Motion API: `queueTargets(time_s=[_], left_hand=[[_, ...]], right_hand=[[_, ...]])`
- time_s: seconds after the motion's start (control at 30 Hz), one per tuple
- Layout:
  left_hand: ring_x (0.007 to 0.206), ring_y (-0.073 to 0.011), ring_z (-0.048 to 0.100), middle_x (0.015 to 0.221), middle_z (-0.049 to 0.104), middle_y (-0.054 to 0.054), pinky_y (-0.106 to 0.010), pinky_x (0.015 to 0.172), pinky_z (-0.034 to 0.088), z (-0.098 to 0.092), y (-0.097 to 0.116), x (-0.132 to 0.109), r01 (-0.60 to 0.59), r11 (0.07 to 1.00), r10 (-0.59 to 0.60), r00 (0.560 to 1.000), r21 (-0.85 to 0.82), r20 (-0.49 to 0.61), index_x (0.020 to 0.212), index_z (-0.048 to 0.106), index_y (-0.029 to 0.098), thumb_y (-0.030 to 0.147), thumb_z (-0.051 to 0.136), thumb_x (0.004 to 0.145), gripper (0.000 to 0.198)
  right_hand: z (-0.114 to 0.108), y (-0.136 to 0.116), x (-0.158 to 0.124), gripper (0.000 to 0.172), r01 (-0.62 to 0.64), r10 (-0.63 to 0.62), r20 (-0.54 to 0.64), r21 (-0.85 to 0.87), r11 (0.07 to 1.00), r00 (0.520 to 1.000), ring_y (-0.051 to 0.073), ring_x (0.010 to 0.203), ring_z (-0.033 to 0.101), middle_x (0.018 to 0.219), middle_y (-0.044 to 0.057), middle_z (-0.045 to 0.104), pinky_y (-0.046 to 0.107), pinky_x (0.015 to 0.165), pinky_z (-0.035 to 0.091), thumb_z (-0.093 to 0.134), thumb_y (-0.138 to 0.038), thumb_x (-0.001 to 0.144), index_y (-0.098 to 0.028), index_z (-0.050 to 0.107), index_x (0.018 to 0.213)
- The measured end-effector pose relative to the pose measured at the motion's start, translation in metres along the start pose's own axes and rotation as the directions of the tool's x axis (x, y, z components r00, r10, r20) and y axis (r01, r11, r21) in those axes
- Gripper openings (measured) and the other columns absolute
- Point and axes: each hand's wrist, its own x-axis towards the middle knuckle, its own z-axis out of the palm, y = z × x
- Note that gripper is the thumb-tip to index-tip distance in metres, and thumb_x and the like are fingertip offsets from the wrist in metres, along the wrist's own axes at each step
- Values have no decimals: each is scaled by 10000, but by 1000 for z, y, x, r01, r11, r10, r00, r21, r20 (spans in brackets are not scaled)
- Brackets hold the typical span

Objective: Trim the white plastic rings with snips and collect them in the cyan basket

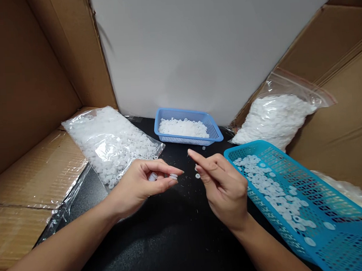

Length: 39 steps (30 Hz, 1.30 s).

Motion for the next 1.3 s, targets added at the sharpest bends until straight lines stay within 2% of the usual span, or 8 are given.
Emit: queueTargets(time_s=[0.1,0.23,0.4,0.5,0.8,0.97,1.07,1.3], left_hand=[[776,-110,530,832,657,-18,-223,696,401,-1,0,1,-41,999,41,999,5,7,944,853,284,235,797,827,139],[842,-139,590,901,723,-42,-247,756,443,-1,-1,2,-64,998,64,998,-7,1,938,854,264,239,803,822,129],[830,-149,610,876,756,-47,-248,748,461,1,1,1,-25,999,24,999,-34,-29,928,856,253,253,823,798,134],[812,-146,602,856,758,-46,-246,741,459,2,2,0,-32,999,31,999,-23,-42,914,858,248,262,824,796,124],[807,-152,626,847,770,-50,-246,740,481,3,1,2,-14,999,12,999,-40,-40,869,852,222,268,833,783,99],[720,-147,558,756,707,-56,-249,642,433,3,1,1,22,1000,-21,998,14,-54,873,845,181,318,839,761,178],[714,-153,542,744,689,-62,-256,630,416,3,0,1,29,999,-28,999,37,-39,874,843,171,339,829,763,202],[736,-162,549,750,687,-67,-257,627,403,3,1,0,29,999,-28,999,32,-41,861,838,169,340,832,761,198]], right_hand=[[0,2,-1,466,24,-24,5,9,1000,1000,92,715,566,836,16,584,205,627,479,579,-95,985,-251,617,1422],[-3,4,-3,477,158,-156,85,-7,987,984,93,738,609,860,26,641,209,638,480,604,-80,966,-241,627,1414],[-5,3,-3,535,223,-219,93,-35,974,971,100,727,599,824,27,636,219,652,469,618,-46,941,-238,603,1441],[-5,2,-2,495,257,-247,112,-80,963,962,103,693,568,784,28,618,224,626,450,610,-66,948,-219,626,1419],[-5,1,-2,347,302,-284,131,-152,941,950,99,691,531,767,35,607,234,617,418,608,-99,966,-166,720,1288],[-5,1,-3,482,311,-290,145,-153,938,946,97,682,544,772,22,605,231,616,419,618,-92,953,-211,624,1420],[-6,1,-3,485,325,-301,152,-167,931,941,101,679,546,771,23,610,234,618,418,621,-88,946,-210,630,1416],[-7,1,-3,317,350,-327,151,-175,920,933,104,670,514,742,30,598,242,613,390,581,-65,962,-144,753,1217]])
